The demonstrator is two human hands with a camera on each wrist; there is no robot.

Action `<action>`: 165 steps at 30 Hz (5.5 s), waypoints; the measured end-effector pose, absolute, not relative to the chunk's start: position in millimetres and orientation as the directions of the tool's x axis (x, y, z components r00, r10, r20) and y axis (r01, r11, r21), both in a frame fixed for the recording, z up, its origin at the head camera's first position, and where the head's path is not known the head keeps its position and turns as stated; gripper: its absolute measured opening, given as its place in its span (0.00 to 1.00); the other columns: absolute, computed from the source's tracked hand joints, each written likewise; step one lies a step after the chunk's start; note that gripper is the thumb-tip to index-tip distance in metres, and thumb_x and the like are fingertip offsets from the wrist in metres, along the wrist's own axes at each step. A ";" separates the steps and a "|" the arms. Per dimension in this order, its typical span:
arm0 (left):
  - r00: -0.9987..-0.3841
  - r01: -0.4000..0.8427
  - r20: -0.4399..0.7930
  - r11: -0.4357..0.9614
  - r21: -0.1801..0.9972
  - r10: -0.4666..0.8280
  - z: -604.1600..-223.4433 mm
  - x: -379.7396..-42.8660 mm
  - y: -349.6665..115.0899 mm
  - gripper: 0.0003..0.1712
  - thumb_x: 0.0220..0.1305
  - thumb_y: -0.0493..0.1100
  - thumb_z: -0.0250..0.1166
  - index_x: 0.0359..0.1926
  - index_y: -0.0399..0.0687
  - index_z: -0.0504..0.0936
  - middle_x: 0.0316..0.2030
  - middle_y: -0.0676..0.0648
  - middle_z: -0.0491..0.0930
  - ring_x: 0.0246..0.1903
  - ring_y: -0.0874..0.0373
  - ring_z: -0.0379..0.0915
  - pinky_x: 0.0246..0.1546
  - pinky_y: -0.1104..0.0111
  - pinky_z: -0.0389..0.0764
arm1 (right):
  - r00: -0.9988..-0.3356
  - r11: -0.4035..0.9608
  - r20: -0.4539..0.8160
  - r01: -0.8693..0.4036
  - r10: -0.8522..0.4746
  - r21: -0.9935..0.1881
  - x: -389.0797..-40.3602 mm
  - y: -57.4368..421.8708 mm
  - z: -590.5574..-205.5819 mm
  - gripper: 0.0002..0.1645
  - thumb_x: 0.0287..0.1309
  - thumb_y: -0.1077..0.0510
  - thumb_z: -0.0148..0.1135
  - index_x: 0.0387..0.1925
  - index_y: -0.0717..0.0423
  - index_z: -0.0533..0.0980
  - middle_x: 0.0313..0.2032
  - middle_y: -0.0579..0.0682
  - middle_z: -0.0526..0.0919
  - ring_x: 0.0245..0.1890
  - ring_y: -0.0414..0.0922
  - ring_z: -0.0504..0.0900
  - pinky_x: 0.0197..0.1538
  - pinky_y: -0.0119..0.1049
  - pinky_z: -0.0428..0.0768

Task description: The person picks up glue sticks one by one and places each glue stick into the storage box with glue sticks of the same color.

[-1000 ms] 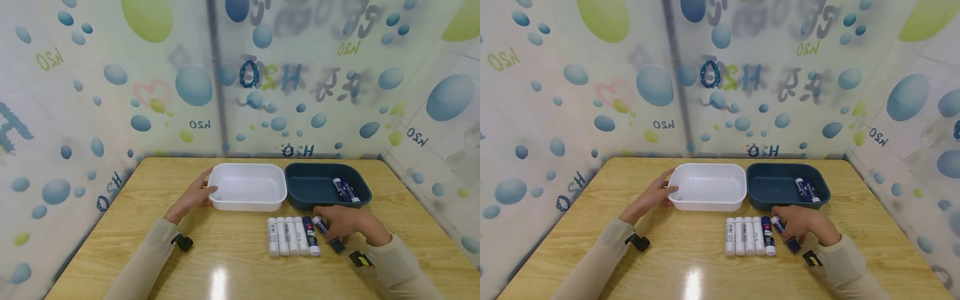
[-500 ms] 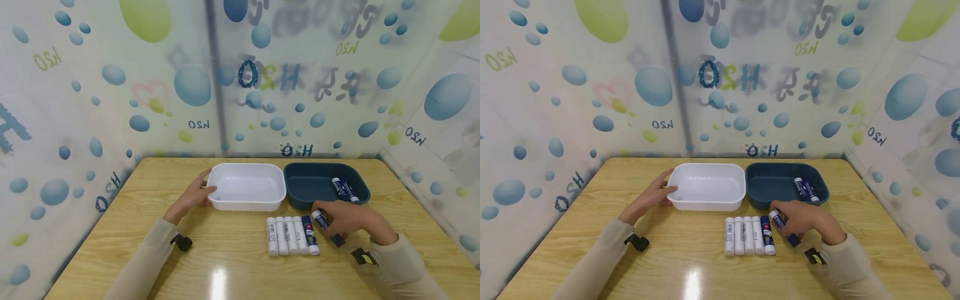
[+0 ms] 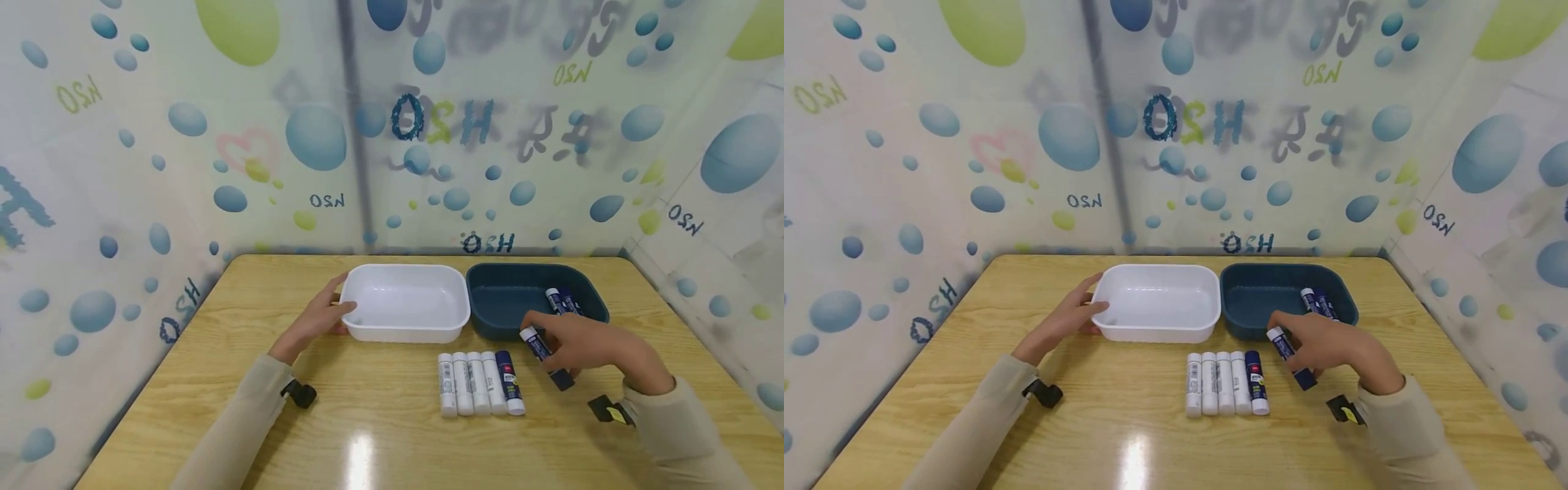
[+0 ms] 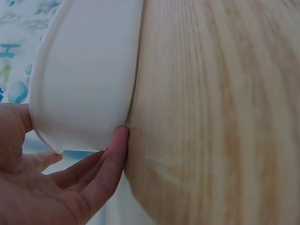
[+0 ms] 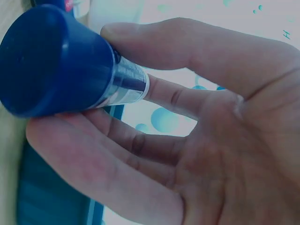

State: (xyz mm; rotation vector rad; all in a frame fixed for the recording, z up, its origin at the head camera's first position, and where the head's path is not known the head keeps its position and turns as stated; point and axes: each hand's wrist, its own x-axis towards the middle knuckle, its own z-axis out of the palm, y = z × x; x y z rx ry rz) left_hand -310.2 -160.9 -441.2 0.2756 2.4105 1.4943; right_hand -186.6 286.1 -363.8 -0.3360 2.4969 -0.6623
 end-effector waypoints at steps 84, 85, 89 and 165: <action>-0.941 -0.018 -0.162 0.435 0.900 0.297 -442.6 -311.8 -162.9 0.43 0.77 0.46 0.59 0.84 0.59 0.46 0.70 0.29 0.65 0.46 0.47 0.81 0.38 0.63 0.89 | -0.738 0.912 -0.645 0.102 -0.198 -0.397 -328.1 335.7 -371.9 0.36 0.66 0.62 0.67 0.67 0.73 0.61 0.42 0.60 0.86 0.36 0.45 0.89 0.43 0.40 0.90; -0.941 -0.019 -0.162 0.433 0.901 0.296 -442.1 -311.4 -162.7 0.43 0.77 0.46 0.59 0.83 0.59 0.46 0.70 0.29 0.65 0.47 0.47 0.81 0.38 0.62 0.90 | -0.741 0.912 -0.643 0.103 -0.195 -0.396 -328.0 335.5 -371.9 0.36 0.66 0.63 0.67 0.67 0.74 0.61 0.43 0.61 0.86 0.37 0.45 0.89 0.43 0.40 0.90; -0.943 -0.022 -0.162 0.432 0.902 0.291 -440.1 -309.6 -162.1 0.43 0.77 0.46 0.59 0.83 0.59 0.47 0.70 0.29 0.66 0.47 0.47 0.81 0.37 0.62 0.89 | -0.747 0.915 -0.638 0.103 -0.187 -0.390 -327.3 335.0 -371.3 0.38 0.67 0.63 0.66 0.69 0.76 0.59 0.45 0.64 0.85 0.39 0.46 0.89 0.43 0.40 0.90; -0.942 -0.006 -0.153 0.439 0.898 0.299 -440.4 -310.9 -160.9 0.43 0.77 0.46 0.59 0.83 0.59 0.47 0.70 0.28 0.65 0.45 0.47 0.82 0.36 0.63 0.90 | -0.749 0.707 -0.527 0.111 -0.403 -0.699 -191.9 270.7 -409.6 0.44 0.64 0.48 0.71 0.74 0.56 0.61 0.33 0.54 0.83 0.30 0.49 0.83 0.33 0.43 0.87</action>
